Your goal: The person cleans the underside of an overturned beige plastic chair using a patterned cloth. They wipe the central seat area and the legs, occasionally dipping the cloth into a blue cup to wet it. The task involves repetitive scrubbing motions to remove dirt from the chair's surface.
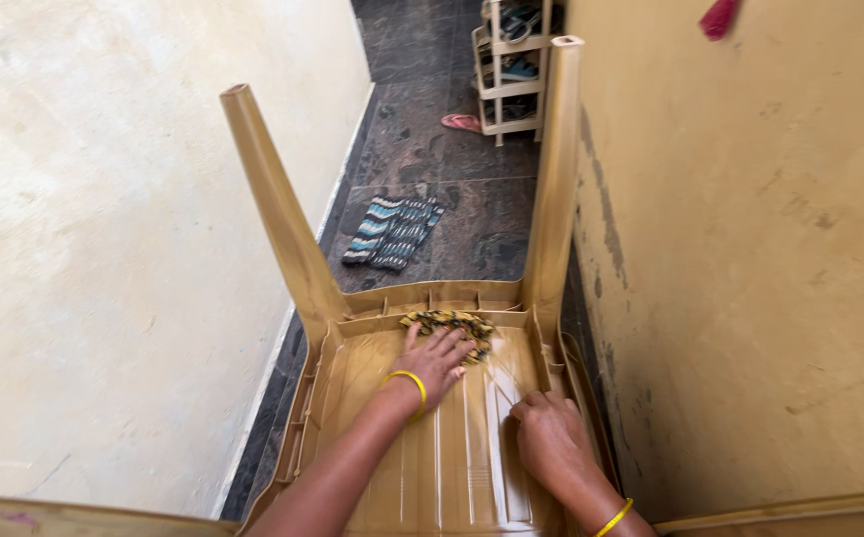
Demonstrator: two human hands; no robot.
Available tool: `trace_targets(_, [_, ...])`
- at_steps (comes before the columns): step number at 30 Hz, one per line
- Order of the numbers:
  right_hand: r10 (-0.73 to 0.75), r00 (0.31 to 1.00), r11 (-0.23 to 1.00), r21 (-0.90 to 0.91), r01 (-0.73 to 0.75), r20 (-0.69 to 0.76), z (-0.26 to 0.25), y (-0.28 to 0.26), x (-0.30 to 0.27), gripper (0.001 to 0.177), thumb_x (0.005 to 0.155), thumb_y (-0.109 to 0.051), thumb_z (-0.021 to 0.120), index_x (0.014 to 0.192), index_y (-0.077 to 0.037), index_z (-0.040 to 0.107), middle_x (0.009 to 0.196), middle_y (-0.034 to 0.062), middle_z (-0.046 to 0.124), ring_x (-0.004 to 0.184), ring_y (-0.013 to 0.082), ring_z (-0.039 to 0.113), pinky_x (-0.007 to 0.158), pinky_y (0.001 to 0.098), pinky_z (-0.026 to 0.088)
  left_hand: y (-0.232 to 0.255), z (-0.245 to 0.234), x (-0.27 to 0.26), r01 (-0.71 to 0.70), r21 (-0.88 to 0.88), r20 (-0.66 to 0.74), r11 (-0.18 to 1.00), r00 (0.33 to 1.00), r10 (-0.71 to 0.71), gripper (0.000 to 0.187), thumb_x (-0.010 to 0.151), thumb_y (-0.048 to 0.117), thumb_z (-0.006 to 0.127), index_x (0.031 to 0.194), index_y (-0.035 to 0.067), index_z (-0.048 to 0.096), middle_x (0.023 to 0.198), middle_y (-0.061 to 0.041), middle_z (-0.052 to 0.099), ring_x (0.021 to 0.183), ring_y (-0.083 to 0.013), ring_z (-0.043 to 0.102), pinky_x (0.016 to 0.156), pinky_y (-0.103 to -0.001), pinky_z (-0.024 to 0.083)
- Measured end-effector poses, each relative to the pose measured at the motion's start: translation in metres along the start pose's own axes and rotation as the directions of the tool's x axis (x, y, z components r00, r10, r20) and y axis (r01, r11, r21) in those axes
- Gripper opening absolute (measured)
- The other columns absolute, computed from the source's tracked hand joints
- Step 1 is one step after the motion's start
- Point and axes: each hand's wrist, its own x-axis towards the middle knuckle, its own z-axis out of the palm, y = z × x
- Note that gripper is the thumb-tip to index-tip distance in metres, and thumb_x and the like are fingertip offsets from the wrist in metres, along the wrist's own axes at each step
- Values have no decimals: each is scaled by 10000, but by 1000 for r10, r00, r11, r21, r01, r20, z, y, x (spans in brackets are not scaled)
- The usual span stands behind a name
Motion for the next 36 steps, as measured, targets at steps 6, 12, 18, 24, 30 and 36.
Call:
trace_targets(6, [-22,999,1000,-10,23,23,0,-2,0,304,757,-17,641,993,-120,800,996,91,694,994,290,632,855,432,462,-102,6,-61,227,285,79,931,963,-258,516,1054,330,350,1543,165,358,1651,-53,273,1553,-308,150,1228,-559,-25])
trace_targets(12, [-48,998,997,-64,51,42,-3,-2,0,258,760,-18,645,962,-110,777,989,91,683,970,279,645,840,436,457,-128,6,-58,-90,692,126,716,992,3,325,1031,208,466,1233,75,683,1346,-110,643,1455,-367,409,1235,-617,-26])
trace_targets(18, [-73,996,992,-97,77,46,0,0,1,258,770,-29,652,989,-111,761,1027,83,677,993,279,646,836,443,447,-111,3,-74,-170,650,309,741,950,-53,296,1003,206,516,1182,117,733,1229,-40,717,1302,-249,576,1272,-579,-6])
trace_targets(24, [-60,995,990,-119,70,83,2,-1,0,300,771,-52,663,1048,-125,751,1094,73,666,1033,268,641,862,445,445,-94,16,-136,-234,438,441,868,897,19,286,970,200,561,1213,169,710,1233,-62,712,1245,-259,611,1259,-507,99])
trace_targets(30, [-47,992,990,-129,62,115,1,-1,-2,294,797,-119,692,1087,-134,740,1114,75,657,1071,273,629,907,451,434,-44,24,-207,-194,292,566,936,825,-5,344,893,251,664,1215,146,725,1204,-84,731,1214,-266,645,1099,-406,433])
trace_targets(36, [-25,983,982,-180,59,183,-2,-4,-1,305,826,-132,690,1130,-137,722,1147,82,637,1080,260,622,929,433,431,-13,25,-209,338,-46,493,940,827,-273,282,871,222,633,1086,127,790,1146,-157,740,1113,-349,691,982,-439,534])
